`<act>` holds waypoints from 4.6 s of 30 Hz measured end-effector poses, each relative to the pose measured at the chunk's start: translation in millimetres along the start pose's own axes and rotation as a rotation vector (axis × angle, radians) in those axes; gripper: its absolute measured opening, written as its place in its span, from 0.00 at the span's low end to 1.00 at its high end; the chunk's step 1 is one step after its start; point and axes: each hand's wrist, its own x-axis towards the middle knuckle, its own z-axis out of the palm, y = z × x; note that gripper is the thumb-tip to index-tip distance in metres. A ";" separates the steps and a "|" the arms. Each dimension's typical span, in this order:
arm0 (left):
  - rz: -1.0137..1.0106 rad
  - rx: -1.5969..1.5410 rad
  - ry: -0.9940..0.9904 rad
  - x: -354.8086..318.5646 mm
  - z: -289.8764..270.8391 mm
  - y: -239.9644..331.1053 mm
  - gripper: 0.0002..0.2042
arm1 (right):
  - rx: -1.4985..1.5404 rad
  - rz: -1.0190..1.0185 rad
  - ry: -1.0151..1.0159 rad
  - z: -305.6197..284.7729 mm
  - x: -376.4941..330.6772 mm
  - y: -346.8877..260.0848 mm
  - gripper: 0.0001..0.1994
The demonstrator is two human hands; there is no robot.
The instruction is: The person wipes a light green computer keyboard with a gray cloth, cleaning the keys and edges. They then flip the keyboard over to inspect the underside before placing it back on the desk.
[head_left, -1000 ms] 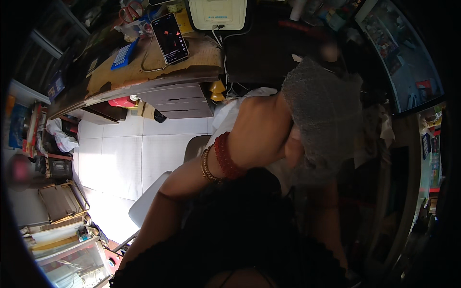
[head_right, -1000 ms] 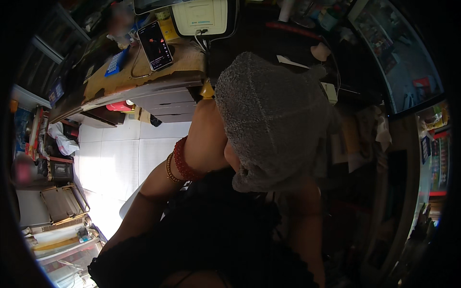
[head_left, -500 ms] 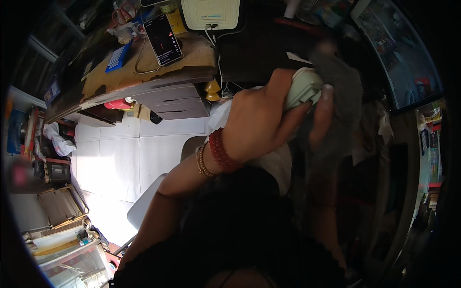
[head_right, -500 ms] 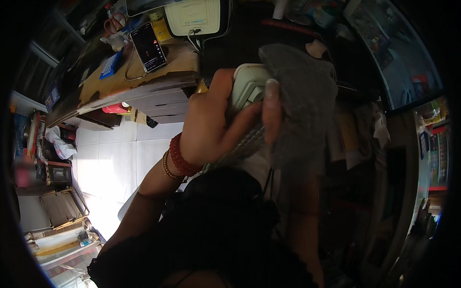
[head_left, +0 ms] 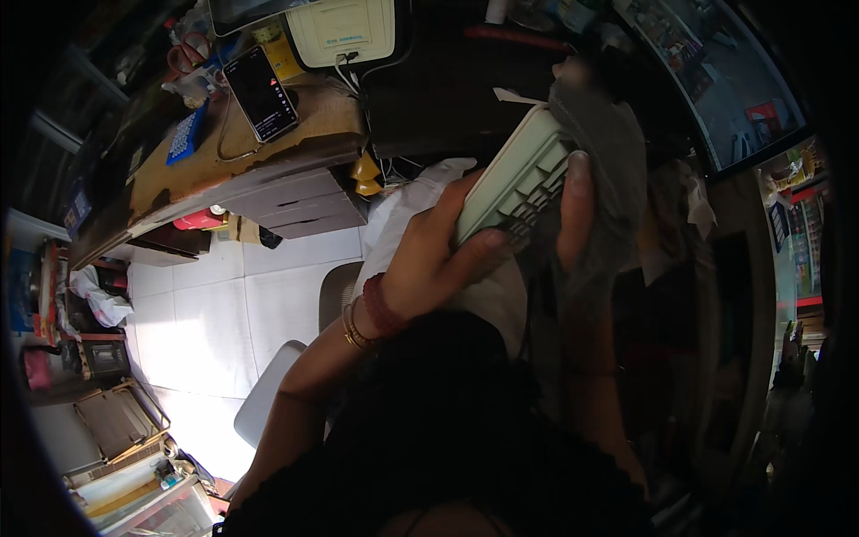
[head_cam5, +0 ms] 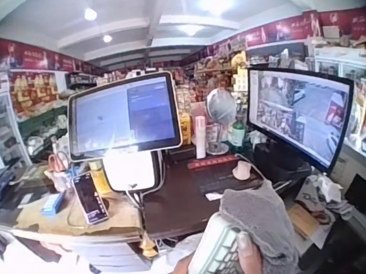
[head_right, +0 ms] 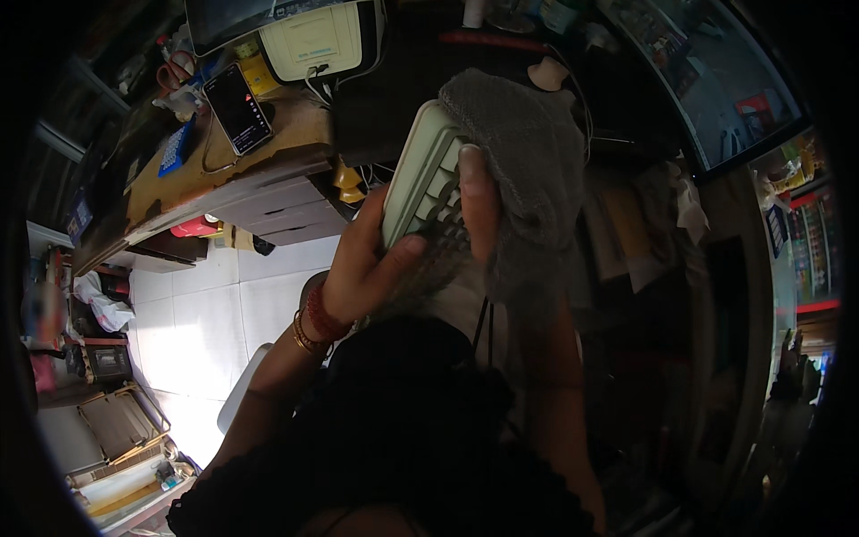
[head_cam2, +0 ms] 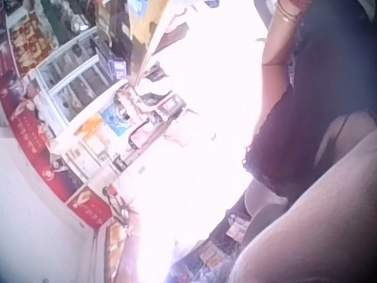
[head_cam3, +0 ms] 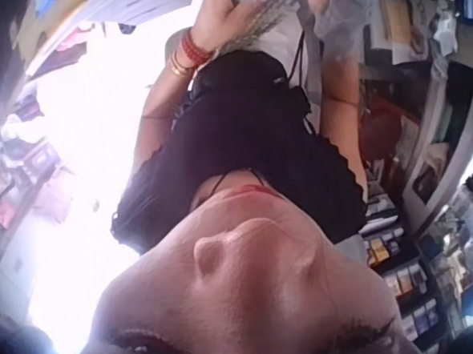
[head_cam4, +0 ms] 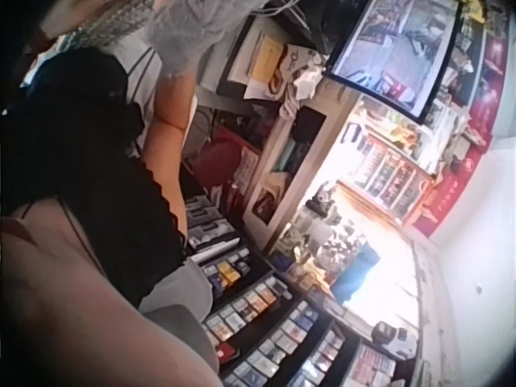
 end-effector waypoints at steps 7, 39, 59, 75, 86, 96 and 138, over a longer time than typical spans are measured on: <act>-0.009 0.007 0.014 3.0 -0.6 5.0 0.22 | 0.044 -0.076 0.055 7.2 -5.4 -2.2 0.15; -0.194 0.568 -0.095 -38.0 -42.7 -3.6 0.19 | -0.345 -0.198 -0.380 45.8 -67.5 26.5 0.10; -0.353 0.585 -0.053 -29.0 -35.5 -59.7 0.16 | 0.016 -0.105 -0.594 100.8 -98.5 67.9 0.08; -0.008 0.580 -0.003 -47.9 -40.4 -100.5 0.18 | 0.544 0.447 -0.656 103.8 -116.5 87.8 0.16; -0.139 0.609 -0.020 -51.0 -44.4 -87.6 0.16 | -0.371 -0.157 -0.347 77.9 -32.5 127.5 0.07; -0.221 0.497 0.045 -34.5 -41.1 -85.5 0.31 | -0.010 -0.028 -0.686 103.8 -75.8 71.3 0.08; -0.535 0.572 -0.032 -19.7 -38.0 -72.0 0.47 | 0.231 -0.044 -0.842 103.9 -88.8 52.6 0.15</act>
